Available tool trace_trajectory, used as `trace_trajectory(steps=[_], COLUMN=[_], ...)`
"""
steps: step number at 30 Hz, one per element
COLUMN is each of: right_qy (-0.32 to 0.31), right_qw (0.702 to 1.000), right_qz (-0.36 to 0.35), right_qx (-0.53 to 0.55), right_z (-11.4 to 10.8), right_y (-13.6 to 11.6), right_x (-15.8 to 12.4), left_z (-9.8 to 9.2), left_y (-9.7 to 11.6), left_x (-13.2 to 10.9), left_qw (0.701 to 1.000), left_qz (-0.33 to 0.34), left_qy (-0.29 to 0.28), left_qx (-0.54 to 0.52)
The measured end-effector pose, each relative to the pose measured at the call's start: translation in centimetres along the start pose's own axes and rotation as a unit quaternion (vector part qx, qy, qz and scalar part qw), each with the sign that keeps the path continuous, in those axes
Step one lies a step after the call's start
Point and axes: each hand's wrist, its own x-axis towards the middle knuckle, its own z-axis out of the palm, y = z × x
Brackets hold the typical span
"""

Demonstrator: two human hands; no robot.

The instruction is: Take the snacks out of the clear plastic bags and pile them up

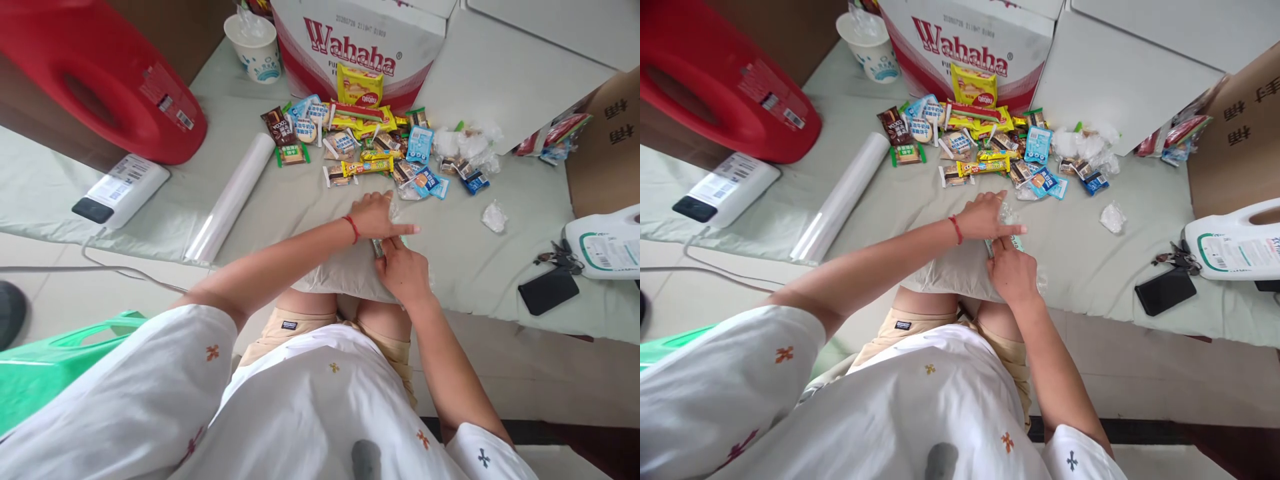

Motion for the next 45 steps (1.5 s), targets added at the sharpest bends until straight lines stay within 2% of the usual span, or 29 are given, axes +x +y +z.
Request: trace_trajectory(steps=[3,6,11,14,17,19,23,26,28,31,33,34,36,38,41,45], right_qy=[-0.016,-0.006,0.078,0.135,0.157,0.164,0.179,0.184,0.177,0.163,0.201,0.231,0.269,0.272,0.262,0.239], right_qw=[0.999,0.998,0.996,0.989,0.981,0.978,0.972,0.967,0.962,0.944,0.927,0.92,0.918,0.925,0.932,0.945], right_qz=[-0.004,-0.012,-0.03,-0.057,-0.088,-0.099,-0.107,-0.114,-0.119,-0.109,-0.075,-0.055,-0.03,-0.037,-0.072,-0.099], right_qx=[-0.043,-0.062,-0.016,0.034,0.067,0.08,0.103,0.132,0.171,0.265,0.309,0.312,0.29,0.263,0.24,0.199], right_z=[-0.4,-0.3,1.3,2.4,3.2,3.6,4.1,4.3,4.1,2.6,1.2,0.5,-0.6,-0.9,0.1,2.2], right_y=[-0.3,-0.1,0.7,1.3,1.7,1.9,1.9,2.1,2.4,3.2,3.7,4.0,4.1,3.9,3.2,2.0], right_x=[-0.1,-0.6,-2.0,-3.2,-4.1,-4.3,-4.2,-4.4,-4.9,-5.9,-6.1,-6.0,-5.3,-4.3,-2.8,-2.3], left_z=[1.0,0.6,0.2,0.5,0.5,0.3,-0.2,-0.5,-0.4,0.0,0.4,0.6,1.1,1.5,1.7,0.9], left_y=[0.7,-0.8,-3.5,-3.9,-3.7,-3.3,-2.7,-2.6,-2.6,-2.3,-2.1,-2.1,-2.0,-2.1,-2.5,-3.6], left_x=[0.0,1.2,1.5,0.4,-0.4,-0.6,-0.4,-0.6,-1.1,-2.3,-2.9,-3.1,-3.3,-3.2,-3.1,-2.8], left_qw=[0.999,0.998,0.988,0.969,0.966,0.973,0.981,0.981,0.962,0.886,0.849,0.848,0.866,0.877,0.887,0.949], left_qz=[-0.032,-0.053,0.011,0.035,0.045,0.012,-0.101,-0.127,-0.124,-0.066,-0.025,-0.025,-0.054,-0.058,-0.014,-0.049], left_qy=[-0.005,-0.021,0.035,0.07,0.088,0.09,0.09,0.029,-0.026,-0.077,-0.093,-0.083,-0.04,-0.015,-0.012,0.079], left_qx=[0.035,-0.005,-0.153,-0.233,-0.239,-0.214,-0.141,-0.144,-0.243,-0.453,-0.52,-0.524,-0.496,-0.477,-0.461,-0.302])
